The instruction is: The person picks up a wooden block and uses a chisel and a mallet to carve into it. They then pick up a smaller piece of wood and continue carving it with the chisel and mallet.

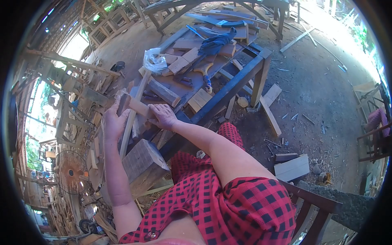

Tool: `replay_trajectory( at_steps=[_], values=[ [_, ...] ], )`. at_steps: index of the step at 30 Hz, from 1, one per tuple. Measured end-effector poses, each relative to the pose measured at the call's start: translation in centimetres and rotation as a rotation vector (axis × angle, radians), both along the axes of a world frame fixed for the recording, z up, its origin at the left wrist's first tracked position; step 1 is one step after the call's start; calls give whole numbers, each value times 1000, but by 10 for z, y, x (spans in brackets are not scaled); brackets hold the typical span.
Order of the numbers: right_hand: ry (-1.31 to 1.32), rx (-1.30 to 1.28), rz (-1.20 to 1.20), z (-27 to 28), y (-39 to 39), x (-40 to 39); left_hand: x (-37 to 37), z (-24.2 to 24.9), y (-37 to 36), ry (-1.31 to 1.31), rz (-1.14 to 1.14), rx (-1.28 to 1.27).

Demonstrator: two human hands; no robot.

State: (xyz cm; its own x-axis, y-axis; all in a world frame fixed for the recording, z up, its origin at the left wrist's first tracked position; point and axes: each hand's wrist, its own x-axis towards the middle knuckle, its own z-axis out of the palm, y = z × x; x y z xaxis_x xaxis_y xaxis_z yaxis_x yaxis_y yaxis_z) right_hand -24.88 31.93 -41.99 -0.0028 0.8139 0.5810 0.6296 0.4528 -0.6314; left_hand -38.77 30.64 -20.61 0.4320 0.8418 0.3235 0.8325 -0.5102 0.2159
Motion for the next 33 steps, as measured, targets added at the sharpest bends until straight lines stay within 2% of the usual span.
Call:
replay_trajectory(
  at_steps=[6,8,10,12,13,14,16,19,21,22,24,25,27,29,31,32,33],
  values=[
    [56,47,30,11,-1,2,-2,-1,7,-29,-19,2],
    [378,217,-73,37,-4,0,-4,1,15,-56,-42,2],
    [407,388,54,79,-11,-7,-3,4,23,59,13,22],
    [227,487,288,147,-58,-19,-5,0,40,22,-1,12],
    [342,641,523,162,-71,-40,-5,-1,47,-11,-11,5],
    [412,479,705,161,-89,-70,-3,1,49,-13,-10,5],
    [133,728,793,211,-147,-71,-2,4,53,128,40,84],
    [185,689,804,199,-174,-100,-8,1,60,92,54,49],
    [-81,446,1014,204,-193,-99,-7,2,55,49,46,47],
    [-78,442,1013,212,-204,-100,-6,2,53,5,33,42],
    [-214,199,1431,237,-226,-103,-4,2,50,-10,46,23],
    [-211,196,1431,248,-228,-103,-4,2,50,-25,64,11],
    [-163,190,1911,265,-223,-110,-5,0,51,-33,44,15],
    [-194,214,1939,260,-213,-125,-5,2,50,-41,25,22],
    [182,450,1940,234,-200,-141,-2,4,44,-24,69,-5],
    [189,231,1980,235,-191,-138,-1,5,42,-23,71,-5],
    [190,230,1984,233,-181,-132,-1,5,40,-51,66,-36]
  ],
)
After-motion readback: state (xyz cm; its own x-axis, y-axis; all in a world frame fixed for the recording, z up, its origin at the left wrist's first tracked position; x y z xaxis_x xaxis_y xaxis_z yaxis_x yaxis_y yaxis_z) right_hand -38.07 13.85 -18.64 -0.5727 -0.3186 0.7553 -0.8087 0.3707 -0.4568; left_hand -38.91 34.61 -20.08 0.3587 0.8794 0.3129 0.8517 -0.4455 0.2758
